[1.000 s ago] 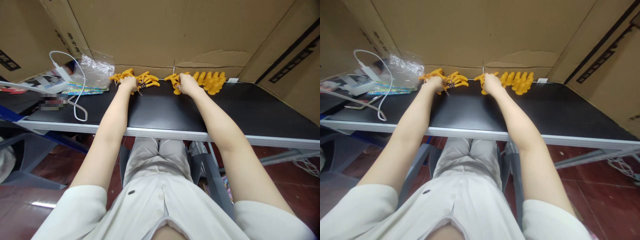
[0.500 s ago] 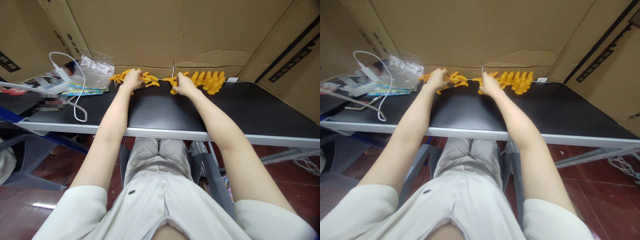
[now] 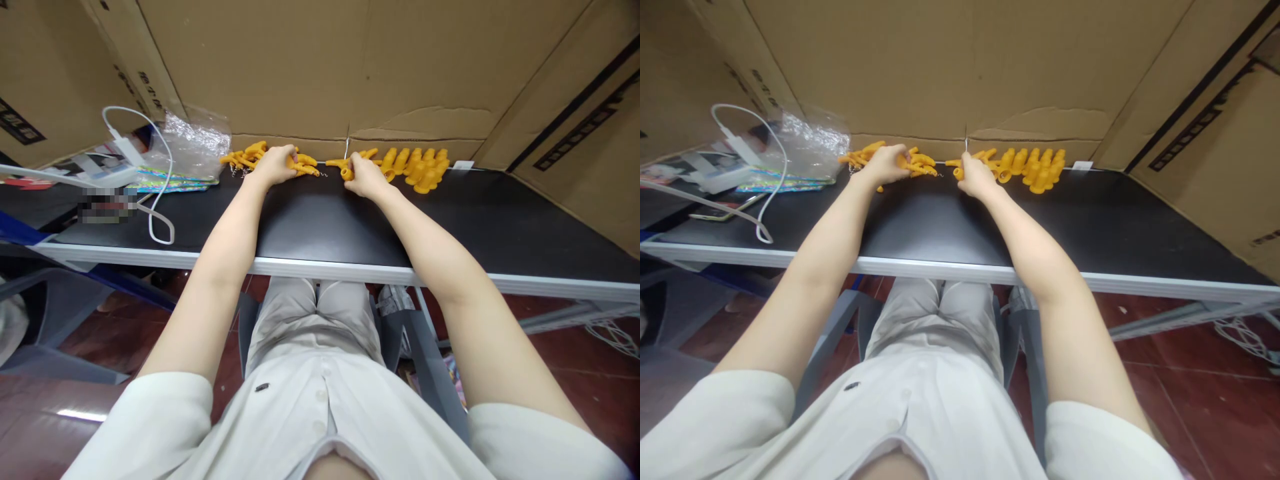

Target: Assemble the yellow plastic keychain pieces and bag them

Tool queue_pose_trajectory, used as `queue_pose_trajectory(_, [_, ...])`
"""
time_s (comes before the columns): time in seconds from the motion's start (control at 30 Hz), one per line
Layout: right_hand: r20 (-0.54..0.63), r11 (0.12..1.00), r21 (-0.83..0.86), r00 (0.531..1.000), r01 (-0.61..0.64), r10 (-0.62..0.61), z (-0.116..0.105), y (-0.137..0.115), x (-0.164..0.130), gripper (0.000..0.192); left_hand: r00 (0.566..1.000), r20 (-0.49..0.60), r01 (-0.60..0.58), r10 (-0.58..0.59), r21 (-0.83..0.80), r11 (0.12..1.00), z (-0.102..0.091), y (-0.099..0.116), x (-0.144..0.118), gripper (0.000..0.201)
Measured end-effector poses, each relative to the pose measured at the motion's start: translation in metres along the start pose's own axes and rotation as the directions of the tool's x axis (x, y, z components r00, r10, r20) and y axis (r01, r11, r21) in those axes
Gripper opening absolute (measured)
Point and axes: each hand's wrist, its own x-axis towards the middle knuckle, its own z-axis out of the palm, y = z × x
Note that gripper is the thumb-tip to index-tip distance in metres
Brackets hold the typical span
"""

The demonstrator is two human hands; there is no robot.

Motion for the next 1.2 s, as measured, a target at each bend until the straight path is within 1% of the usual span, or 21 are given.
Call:
queue_pose_trajectory(0.1, [0.033, 0.996, -0.086, 0.999, 0.038, -0.035, -0.001, -0.002, -0.002, 0.048, 1.0, 0.012, -0.027, 0.027, 0.009, 1.0, 0.0, 0.0, 0.0, 0.025])
queue_pose_trajectory(0.2, [0.029, 0.993, -0.1, 0.998, 0.057, -0.054, 0.0, -0.001, -0.001, 0.049, 0.999, 0.03, -0.04, 0.04, 0.026, 0.999, 0.001, 0.0, 0.0, 0.021])
queue_pose_trajectory(0.37, [0.009, 0.996, -0.068, 0.998, 0.057, -0.056, 0.003, 0.004, 0.002, 0.047, 0.998, 0.012, -0.058, 0.057, 0.027, 0.998, 0.003, 0.001, -0.001, 0.026])
queue_pose_trajectory(0.47, [0.015, 0.996, -0.076, 0.999, 0.053, -0.052, 0.001, 0.003, 0.0, 0.046, 0.997, 0.028, -0.068, 0.067, 0.018, 0.998, 0.004, 0.002, -0.001, 0.031])
queue_pose_trajectory(0.67, [0.04, 0.993, -0.107, 0.998, 0.047, -0.043, -0.003, 0.0, -0.003, 0.048, 0.997, 0.042, -0.057, 0.057, -0.003, 0.998, 0.007, -0.001, 0.001, 0.03])
queue_pose_trajectory(0.9, [0.021, 0.994, -0.098, 0.998, 0.054, -0.053, 0.004, 0.006, 0.002, 0.052, 0.996, 0.04, -0.082, 0.083, -0.016, 0.996, 0.013, -0.009, 0.006, 0.032])
queue_pose_trajectory(1.07, [-0.012, 0.989, -0.021, 0.989, 0.147, -0.147, 0.01, 0.011, 0.008, 0.049, 0.994, 0.032, -0.102, 0.103, -0.013, 0.995, 0.017, -0.01, 0.009, 0.035])
queue_pose_trajectory(1.2, [-0.04, 0.963, 0.061, 0.965, 0.261, -0.259, 0.017, 0.013, 0.013, 0.045, 0.99, 0.056, -0.128, 0.13, -0.023, 0.991, 0.021, -0.007, 0.01, 0.037])
